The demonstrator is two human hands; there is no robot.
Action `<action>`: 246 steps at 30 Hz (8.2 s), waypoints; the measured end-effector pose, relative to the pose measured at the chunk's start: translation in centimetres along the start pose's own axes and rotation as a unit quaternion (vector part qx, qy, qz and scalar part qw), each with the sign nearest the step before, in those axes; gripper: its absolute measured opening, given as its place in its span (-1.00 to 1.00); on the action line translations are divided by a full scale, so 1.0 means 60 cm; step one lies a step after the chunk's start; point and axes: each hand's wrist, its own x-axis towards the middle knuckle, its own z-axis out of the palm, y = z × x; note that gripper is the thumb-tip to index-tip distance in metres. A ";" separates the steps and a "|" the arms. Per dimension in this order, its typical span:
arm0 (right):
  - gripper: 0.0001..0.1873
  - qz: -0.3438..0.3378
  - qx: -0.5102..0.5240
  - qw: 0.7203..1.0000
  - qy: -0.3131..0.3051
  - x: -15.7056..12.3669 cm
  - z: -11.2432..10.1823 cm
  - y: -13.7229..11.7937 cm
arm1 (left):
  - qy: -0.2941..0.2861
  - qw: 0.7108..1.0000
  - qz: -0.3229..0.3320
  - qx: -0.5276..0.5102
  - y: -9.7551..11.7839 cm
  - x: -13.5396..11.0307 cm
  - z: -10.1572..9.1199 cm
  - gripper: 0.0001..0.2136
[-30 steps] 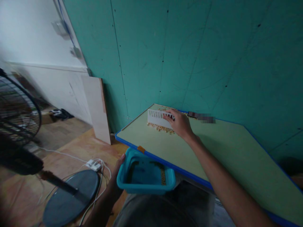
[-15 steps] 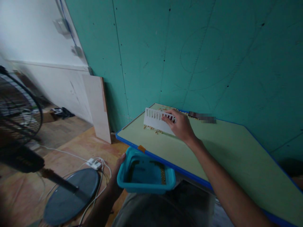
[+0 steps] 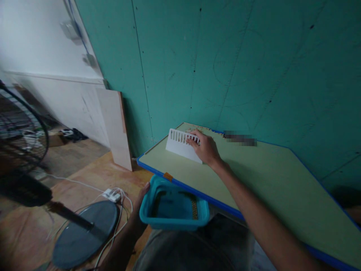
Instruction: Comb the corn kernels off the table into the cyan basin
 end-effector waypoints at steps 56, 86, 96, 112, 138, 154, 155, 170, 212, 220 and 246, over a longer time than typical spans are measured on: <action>-0.46 0.164 0.165 0.973 -0.006 0.016 -0.038 0.125 | 0.032 0.999 0.031 -0.006 -0.005 0.005 -0.012 -0.50; -0.54 0.175 0.212 0.960 -0.045 -0.007 -0.029 0.067 | 0.039 0.999 0.008 0.022 -0.012 0.008 -0.003 -0.48; -0.52 0.189 0.239 0.951 -0.056 -0.019 -0.024 0.069 | 0.009 0.999 -0.051 -0.007 -0.023 -0.004 0.012 -0.38; -0.54 0.203 0.211 0.954 -0.060 -0.045 -0.063 0.047 | -0.001 0.998 -0.055 0.003 -0.032 -0.007 0.019 -0.35; -0.55 0.233 0.170 0.957 0.004 -0.109 -0.076 -0.006 | -0.072 0.995 -0.048 -0.048 -0.030 -0.024 0.051 -0.36; -0.59 0.246 0.072 0.962 0.097 -0.182 -0.088 -0.049 | -0.011 1.000 -0.013 -0.014 -0.048 0.041 -0.010 -0.40; -0.60 0.240 0.067 0.963 0.100 -0.182 -0.082 -0.054 | -0.007 1.000 -0.025 -0.017 -0.047 0.042 -0.010 -0.39; -0.57 0.149 0.131 0.980 0.015 -0.048 -0.040 0.021 | 0.023 0.999 -0.019 -0.028 -0.044 0.053 -0.016 -0.43; -0.65 0.098 0.170 0.973 0.119 -0.043 -0.068 -0.019 | 0.020 0.999 -0.040 -0.015 -0.023 0.003 0.004 -0.48; -0.77 -0.077 -0.091 0.983 0.140 0.065 -0.093 -0.006 | -0.006 0.998 -0.058 -0.037 -0.023 0.031 0.006 -0.49; -0.74 0.060 0.049 0.992 0.102 0.031 -0.031 0.108 | 0.020 0.998 -0.065 0.012 -0.014 0.003 0.010 -0.58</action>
